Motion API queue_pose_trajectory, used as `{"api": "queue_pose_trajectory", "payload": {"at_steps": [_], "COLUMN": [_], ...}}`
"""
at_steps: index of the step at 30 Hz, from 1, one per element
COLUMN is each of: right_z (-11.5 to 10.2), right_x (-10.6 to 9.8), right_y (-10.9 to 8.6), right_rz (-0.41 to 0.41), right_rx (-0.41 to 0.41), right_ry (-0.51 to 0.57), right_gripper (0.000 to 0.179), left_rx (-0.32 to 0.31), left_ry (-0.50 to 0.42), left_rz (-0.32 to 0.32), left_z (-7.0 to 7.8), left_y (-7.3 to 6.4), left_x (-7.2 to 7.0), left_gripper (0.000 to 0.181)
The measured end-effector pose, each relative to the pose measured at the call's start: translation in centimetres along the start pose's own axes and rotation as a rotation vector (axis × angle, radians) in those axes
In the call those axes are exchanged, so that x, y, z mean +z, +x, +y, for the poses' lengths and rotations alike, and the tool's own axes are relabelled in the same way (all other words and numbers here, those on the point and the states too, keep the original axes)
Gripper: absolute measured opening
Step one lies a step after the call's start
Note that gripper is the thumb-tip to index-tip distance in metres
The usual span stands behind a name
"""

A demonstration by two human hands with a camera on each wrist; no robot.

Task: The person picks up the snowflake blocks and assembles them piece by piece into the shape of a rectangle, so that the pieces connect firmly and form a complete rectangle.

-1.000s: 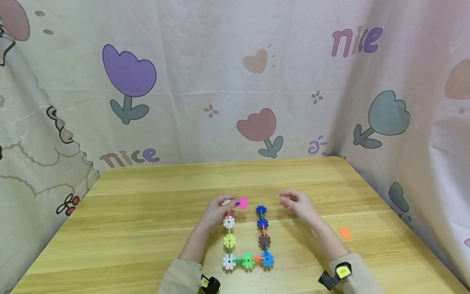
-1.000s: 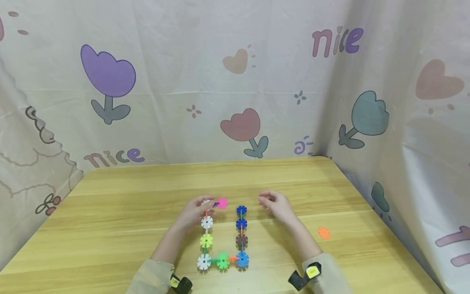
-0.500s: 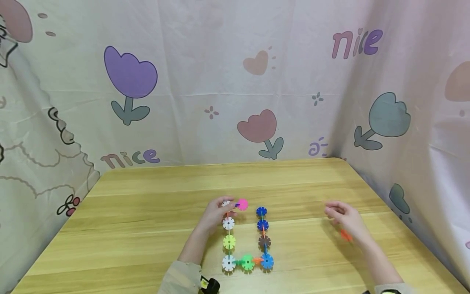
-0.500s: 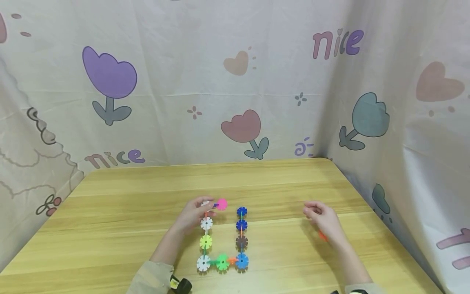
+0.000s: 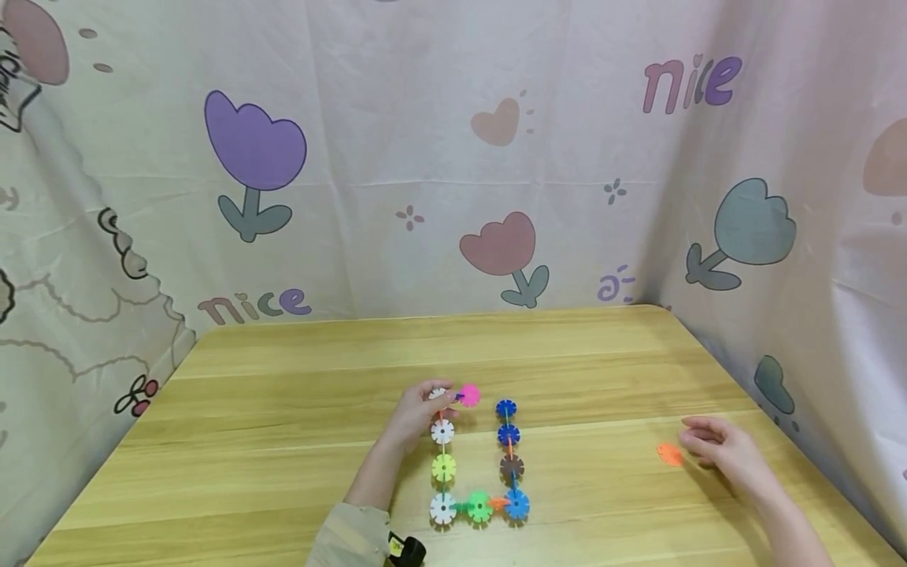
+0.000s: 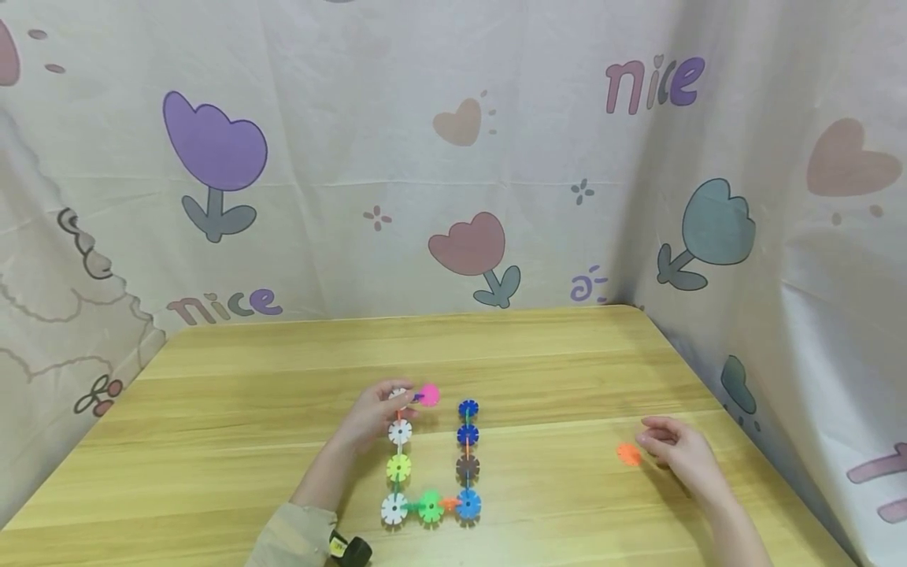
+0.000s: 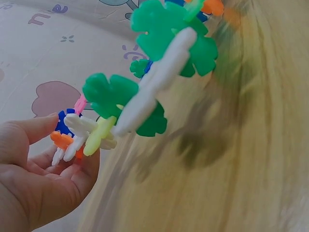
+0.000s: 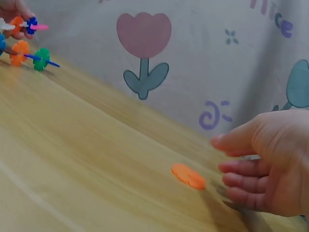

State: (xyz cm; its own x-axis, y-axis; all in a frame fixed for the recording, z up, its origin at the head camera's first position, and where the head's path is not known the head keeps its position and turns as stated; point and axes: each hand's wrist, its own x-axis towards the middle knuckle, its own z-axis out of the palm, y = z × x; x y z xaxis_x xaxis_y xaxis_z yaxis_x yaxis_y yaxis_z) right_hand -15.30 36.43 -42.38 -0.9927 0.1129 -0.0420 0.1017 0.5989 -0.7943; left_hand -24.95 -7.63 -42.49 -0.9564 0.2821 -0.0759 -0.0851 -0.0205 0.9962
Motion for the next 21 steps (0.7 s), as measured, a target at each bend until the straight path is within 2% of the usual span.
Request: {"api": "queue_pose_trajectory", "payload": {"at_steps": [4, 8, 16, 21], "right_z": [0.29, 0.29, 0.01, -0.11], "right_x": [-0.04, 0.30, 0.83, 0.88], "right_y": [0.00, 0.20, 0.65, 0.75], "right_rz": [-0.052, -0.073, -0.130, -0.127], "right_rx": [0.009, -0.028, -0.055, -0.068], "right_ry": [-0.142, -0.208, -0.238, -0.247], "right_gripper": [0.055, 0.053, 0.049, 0.042], "left_rx": [-0.002, -0.001, -0.005, -0.004], "left_ry": [0.010, 0.007, 0.009, 0.012], "left_rz": [-0.007, -0.016, -0.011, -0.015], "left_z": [-0.07, -0.13, -0.24, -0.21], "left_y": [-0.05, -0.09, 0.03, 0.05], "left_x": [0.00, 0.01, 0.00, -0.08], "left_gripper": [0.039, 0.040, 0.039, 0.040]}}
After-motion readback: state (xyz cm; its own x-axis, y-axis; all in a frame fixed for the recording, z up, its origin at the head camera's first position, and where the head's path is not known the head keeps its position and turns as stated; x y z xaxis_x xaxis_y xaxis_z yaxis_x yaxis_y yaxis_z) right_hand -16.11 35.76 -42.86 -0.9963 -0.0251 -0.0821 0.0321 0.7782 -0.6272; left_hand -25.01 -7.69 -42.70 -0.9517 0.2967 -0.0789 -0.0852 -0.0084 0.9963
